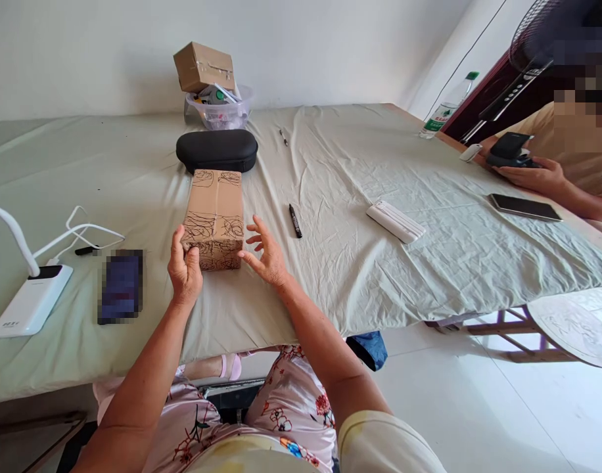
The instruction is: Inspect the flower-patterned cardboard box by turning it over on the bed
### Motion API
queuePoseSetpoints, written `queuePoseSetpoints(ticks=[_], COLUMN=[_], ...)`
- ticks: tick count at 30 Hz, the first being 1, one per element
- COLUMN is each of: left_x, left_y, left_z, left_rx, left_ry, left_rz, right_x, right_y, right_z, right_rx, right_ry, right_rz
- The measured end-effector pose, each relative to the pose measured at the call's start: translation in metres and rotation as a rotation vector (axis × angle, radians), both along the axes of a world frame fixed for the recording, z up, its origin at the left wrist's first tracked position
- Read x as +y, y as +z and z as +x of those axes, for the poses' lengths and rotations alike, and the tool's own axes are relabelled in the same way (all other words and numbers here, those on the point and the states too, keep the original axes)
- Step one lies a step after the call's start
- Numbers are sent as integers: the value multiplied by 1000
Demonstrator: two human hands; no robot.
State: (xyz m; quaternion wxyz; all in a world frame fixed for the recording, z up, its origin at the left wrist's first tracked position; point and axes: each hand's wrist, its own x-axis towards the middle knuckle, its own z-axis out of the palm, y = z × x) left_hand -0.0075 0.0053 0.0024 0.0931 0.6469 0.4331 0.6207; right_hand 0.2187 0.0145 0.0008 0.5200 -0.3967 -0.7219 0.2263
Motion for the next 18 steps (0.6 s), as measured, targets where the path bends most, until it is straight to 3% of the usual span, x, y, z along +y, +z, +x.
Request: queuePoseSetpoints(ticks=[3, 6, 12, 18], left_x=[2, 1, -4, 2], left_y=[-2, 0, 5, -6], left_z=[1, 3, 6, 2], left_rx=[101, 153, 124, 16], left_ry=[-50, -74, -14, 34], left_rz=[120, 131, -71, -277], right_x=[-4, -7, -4, -4], right_y=[9, 15, 15, 15], right_z=[3, 3, -1, -3], right_rx=[7, 2, 120, 207], right_ry=[-34, -74, -149, -145], right_rz=[57, -2, -97, -139])
